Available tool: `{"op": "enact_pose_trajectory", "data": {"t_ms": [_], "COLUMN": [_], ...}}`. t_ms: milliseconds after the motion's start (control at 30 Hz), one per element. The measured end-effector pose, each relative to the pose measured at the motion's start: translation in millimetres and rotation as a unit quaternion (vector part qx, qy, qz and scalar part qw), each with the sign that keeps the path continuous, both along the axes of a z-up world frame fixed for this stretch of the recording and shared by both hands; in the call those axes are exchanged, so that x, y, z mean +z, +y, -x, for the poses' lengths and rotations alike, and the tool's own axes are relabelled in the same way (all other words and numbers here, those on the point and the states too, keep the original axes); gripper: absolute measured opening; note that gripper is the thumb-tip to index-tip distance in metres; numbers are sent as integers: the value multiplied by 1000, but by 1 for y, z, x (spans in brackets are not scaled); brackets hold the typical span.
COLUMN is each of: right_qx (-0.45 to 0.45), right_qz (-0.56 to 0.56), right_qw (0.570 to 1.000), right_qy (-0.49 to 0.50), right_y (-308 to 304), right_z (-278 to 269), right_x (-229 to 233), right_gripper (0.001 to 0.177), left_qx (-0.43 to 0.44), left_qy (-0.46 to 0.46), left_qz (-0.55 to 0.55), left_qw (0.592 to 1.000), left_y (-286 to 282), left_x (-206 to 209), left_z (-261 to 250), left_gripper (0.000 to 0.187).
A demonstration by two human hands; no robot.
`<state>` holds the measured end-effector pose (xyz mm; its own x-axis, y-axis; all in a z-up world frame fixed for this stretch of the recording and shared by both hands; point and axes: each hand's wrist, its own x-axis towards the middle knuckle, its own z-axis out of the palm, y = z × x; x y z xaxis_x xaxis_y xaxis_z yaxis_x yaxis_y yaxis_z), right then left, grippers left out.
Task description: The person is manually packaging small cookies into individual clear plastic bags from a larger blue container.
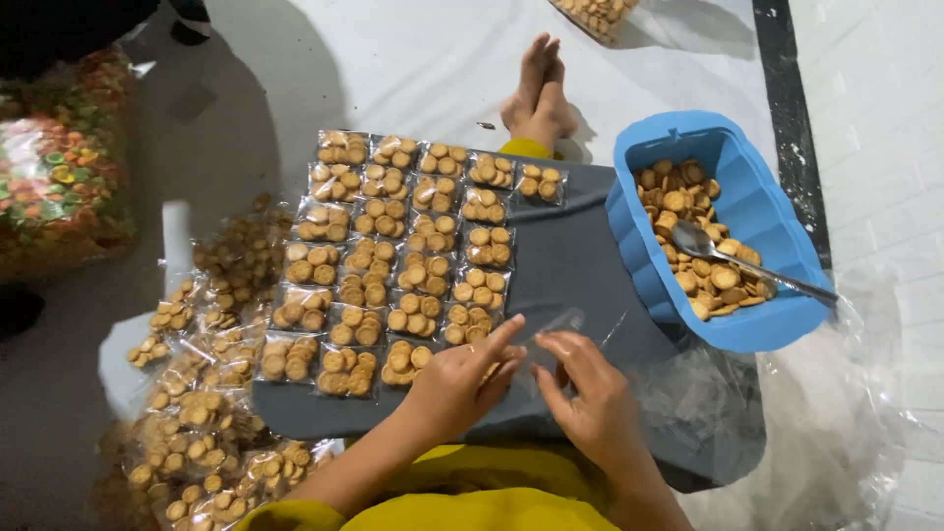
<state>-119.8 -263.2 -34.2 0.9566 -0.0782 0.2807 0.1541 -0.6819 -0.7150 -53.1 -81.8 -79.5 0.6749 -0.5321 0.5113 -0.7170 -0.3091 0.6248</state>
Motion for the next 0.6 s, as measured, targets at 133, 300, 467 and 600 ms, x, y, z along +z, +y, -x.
{"op": "enact_pose_trajectory", "data": {"t_ms": [133,300,467,600], "right_qx": [-2,-27,18,7], "right_qz": [-38,-90,-153,-340], "right_qw": [999,994,988,936], "right_qy": [21,-57,-4,89], "right_y": [-6,-17,-15,-15], "right_z": [3,6,15,23], "right_x": [-13,-19,-18,-42], "right_gripper": [35,16,20,48], "left_qx": [8,-30,27,64], "left_qy": [-20,92,1,-110], "left_qz": [-26,-3,32,8], "left_qw": [999,995,999,992], "left_y": [0,3,2,2], "left_x": [-2,16,21,27], "left_z": [0,-6,-6,-9], "left_gripper": [63,49,15,10]}}
